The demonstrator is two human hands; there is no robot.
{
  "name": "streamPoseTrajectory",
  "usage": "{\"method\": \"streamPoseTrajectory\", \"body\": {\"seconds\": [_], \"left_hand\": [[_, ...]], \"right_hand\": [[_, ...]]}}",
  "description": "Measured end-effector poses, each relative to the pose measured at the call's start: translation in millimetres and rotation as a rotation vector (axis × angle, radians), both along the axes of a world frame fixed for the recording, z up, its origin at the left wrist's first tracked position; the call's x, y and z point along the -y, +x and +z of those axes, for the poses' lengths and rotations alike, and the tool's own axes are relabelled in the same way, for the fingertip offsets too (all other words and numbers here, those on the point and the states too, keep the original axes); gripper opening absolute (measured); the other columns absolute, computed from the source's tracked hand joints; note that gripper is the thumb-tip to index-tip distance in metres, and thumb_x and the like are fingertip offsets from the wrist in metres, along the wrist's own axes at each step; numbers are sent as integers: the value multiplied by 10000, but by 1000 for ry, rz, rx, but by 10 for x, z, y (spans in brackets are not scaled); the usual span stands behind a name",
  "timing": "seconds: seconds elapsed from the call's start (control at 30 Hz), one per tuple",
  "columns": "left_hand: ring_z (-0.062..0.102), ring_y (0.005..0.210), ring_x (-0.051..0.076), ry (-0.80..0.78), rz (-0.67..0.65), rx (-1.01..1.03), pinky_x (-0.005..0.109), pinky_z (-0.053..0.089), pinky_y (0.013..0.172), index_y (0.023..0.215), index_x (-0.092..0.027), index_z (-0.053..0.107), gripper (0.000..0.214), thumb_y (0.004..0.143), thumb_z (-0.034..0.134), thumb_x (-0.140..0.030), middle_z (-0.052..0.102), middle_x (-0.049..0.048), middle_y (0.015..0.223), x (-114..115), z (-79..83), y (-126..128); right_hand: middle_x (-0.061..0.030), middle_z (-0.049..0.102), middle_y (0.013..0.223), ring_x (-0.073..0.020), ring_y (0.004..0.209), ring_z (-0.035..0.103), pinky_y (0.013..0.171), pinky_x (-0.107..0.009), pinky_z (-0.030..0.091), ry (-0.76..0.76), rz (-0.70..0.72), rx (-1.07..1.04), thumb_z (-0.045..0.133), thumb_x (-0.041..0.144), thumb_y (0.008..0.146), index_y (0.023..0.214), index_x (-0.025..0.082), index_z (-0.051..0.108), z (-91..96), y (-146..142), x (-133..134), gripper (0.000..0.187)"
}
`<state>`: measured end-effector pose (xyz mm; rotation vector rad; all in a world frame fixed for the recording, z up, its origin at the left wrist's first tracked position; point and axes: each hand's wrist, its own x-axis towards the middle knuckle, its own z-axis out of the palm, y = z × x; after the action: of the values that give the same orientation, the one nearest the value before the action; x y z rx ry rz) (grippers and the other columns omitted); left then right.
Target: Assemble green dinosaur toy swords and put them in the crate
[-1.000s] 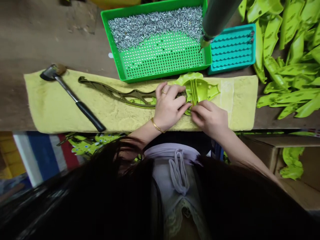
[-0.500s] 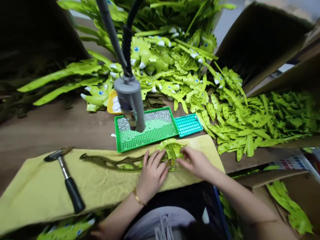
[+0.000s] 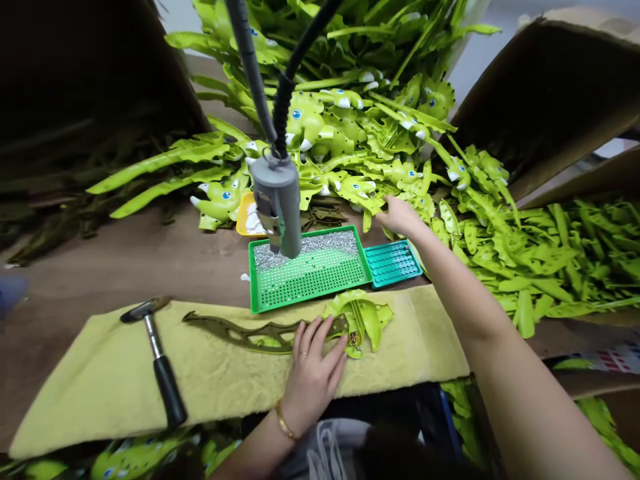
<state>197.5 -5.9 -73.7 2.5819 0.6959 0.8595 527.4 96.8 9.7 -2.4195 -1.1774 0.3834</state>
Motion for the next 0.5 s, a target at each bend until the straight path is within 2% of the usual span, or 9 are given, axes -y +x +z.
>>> {"method": "streamPoseTrajectory", "body": {"seconds": [0.1,0.17,0.23,0.3,0.37,0.4,0.47,0.5], "left_hand": [[480,1281,334,-12,-14,9,610,395,1063,1093,-204,699,234,881,603,-177,563,167,1327,-30,54,-14],[472,1296,326,-42,-37,63,583,409,1068,1122,-184,682,259,878,598,-157,553,176,1334,-90,130,24],[500,1278,297,-148,-52,151,531,429,1074,1127,-169,671,255,885,591,-168,574,170,1305,-174,227,145],[564,1213,268,-395,-88,220,491,454,1066,1122,-174,660,247,893,598,-241,624,148,1237,-261,322,352],[621,1149,263,-768,-200,276,470,496,1025,1201,-178,602,380,861,643,-342,648,146,1206,-321,403,589],[644,1119,266,-967,-272,314,458,527,984,1272,-178,543,498,835,668,-382,644,157,1219,-333,436,691],[693,1018,264,-1306,-392,366,410,593,844,1372,-184,417,673,804,694,-414,633,177,1237,-314,481,803],[712,944,252,-1422,-436,355,375,610,758,1389,-191,386,699,802,699,-404,640,176,1218,-286,491,799]], "right_hand": [[-77,685,887,-176,775,633,710,-317,527,106,-27,-166,527,306,801,1131,137,613,88,101,222,381],[-29,621,770,-122,626,560,561,-251,471,207,-54,-290,434,362,842,1175,148,578,113,79,470,422],[-1,544,713,-107,554,485,483,-233,411,405,-123,-459,418,409,835,1237,157,525,66,-98,787,487],[0,517,718,-117,549,477,477,-244,421,643,-225,-567,430,438,824,1305,177,449,-71,-461,1157,547],[-37,572,790,-152,608,554,532,-292,496,733,-267,-457,370,436,869,1392,216,319,-269,-949,1560,570],[-55,606,832,-172,633,594,551,-323,526,707,-214,-355,309,423,904,1425,254,257,-367,-1191,1764,550],[-52,662,873,-218,650,644,520,-373,546,606,52,-96,261,389,923,1464,364,189,-494,-1561,2157,546],[-22,674,860,-235,642,651,504,-391,549,592,123,-48,329,417,902,1409,457,296,-502,-1656,2335,509]]}}
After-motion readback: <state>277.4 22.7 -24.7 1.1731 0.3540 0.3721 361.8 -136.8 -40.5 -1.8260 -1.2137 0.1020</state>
